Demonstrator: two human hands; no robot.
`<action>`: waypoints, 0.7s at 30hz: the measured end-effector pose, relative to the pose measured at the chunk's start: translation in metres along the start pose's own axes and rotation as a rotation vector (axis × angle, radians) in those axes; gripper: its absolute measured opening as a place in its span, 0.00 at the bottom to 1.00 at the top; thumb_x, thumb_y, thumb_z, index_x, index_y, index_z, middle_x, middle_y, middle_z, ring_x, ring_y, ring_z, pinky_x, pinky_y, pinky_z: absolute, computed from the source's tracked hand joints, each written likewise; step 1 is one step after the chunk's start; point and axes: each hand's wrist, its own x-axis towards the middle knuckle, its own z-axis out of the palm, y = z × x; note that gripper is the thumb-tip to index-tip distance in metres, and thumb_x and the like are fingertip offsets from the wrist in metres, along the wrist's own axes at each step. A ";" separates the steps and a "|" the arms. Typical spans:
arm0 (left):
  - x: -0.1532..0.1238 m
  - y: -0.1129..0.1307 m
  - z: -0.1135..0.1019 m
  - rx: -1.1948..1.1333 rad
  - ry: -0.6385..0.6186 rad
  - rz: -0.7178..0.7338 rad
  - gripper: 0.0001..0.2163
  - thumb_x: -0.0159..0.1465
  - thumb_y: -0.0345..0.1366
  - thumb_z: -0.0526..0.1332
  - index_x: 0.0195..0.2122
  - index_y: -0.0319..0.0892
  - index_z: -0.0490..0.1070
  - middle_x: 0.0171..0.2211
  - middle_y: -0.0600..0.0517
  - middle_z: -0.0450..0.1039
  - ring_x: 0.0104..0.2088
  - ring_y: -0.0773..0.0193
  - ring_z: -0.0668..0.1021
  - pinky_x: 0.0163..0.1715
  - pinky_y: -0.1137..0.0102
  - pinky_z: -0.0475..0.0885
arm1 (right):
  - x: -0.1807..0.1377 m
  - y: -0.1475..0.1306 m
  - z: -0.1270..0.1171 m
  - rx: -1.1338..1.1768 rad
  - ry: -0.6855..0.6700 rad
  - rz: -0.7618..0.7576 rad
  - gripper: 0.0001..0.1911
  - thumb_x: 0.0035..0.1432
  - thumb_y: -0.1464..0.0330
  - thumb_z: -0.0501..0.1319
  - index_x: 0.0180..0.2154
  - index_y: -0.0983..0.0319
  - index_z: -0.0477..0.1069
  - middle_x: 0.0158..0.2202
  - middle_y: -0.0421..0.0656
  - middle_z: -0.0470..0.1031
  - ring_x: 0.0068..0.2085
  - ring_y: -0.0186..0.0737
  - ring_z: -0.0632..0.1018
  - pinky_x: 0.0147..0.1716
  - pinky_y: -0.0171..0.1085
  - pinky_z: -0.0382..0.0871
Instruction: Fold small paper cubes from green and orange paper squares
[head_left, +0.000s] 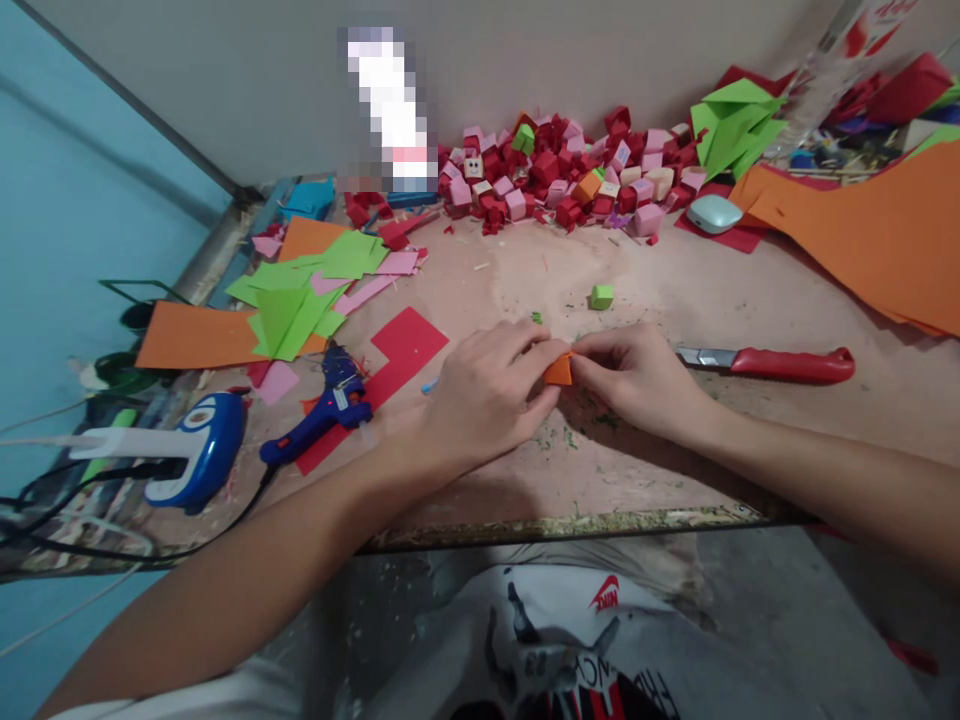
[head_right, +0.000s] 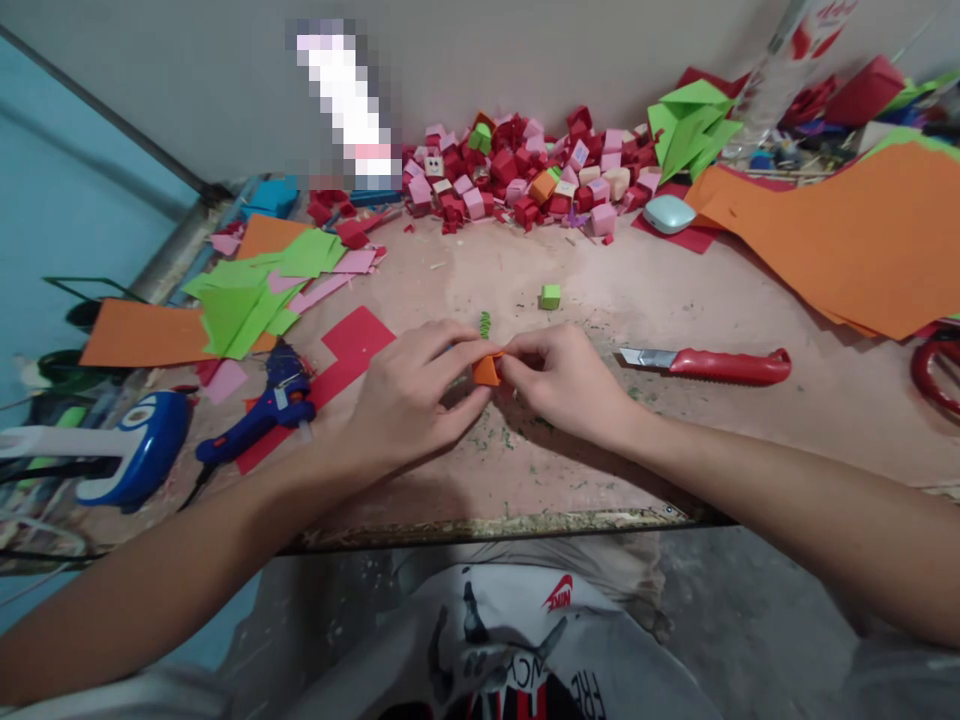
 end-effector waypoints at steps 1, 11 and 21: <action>0.000 0.000 0.000 0.006 0.003 0.004 0.12 0.72 0.34 0.62 0.55 0.41 0.76 0.50 0.42 0.80 0.50 0.51 0.82 0.47 0.59 0.77 | 0.000 0.000 0.000 0.024 -0.005 0.019 0.12 0.60 0.72 0.59 0.24 0.62 0.75 0.20 0.37 0.70 0.23 0.33 0.67 0.23 0.34 0.59; 0.001 -0.002 -0.003 -0.114 0.052 -0.065 0.11 0.71 0.32 0.62 0.54 0.44 0.75 0.51 0.44 0.81 0.51 0.54 0.82 0.51 0.61 0.78 | 0.003 -0.002 -0.007 0.152 -0.058 0.075 0.12 0.64 0.63 0.66 0.32 0.62 0.82 0.23 0.39 0.77 0.21 0.33 0.71 0.22 0.35 0.62; 0.000 -0.007 0.000 -0.181 0.061 -0.106 0.12 0.70 0.33 0.66 0.55 0.44 0.74 0.51 0.45 0.83 0.51 0.55 0.83 0.53 0.61 0.77 | 0.003 0.000 -0.012 0.073 -0.038 0.033 0.15 0.67 0.60 0.65 0.32 0.61 0.82 0.23 0.41 0.76 0.23 0.36 0.72 0.24 0.38 0.63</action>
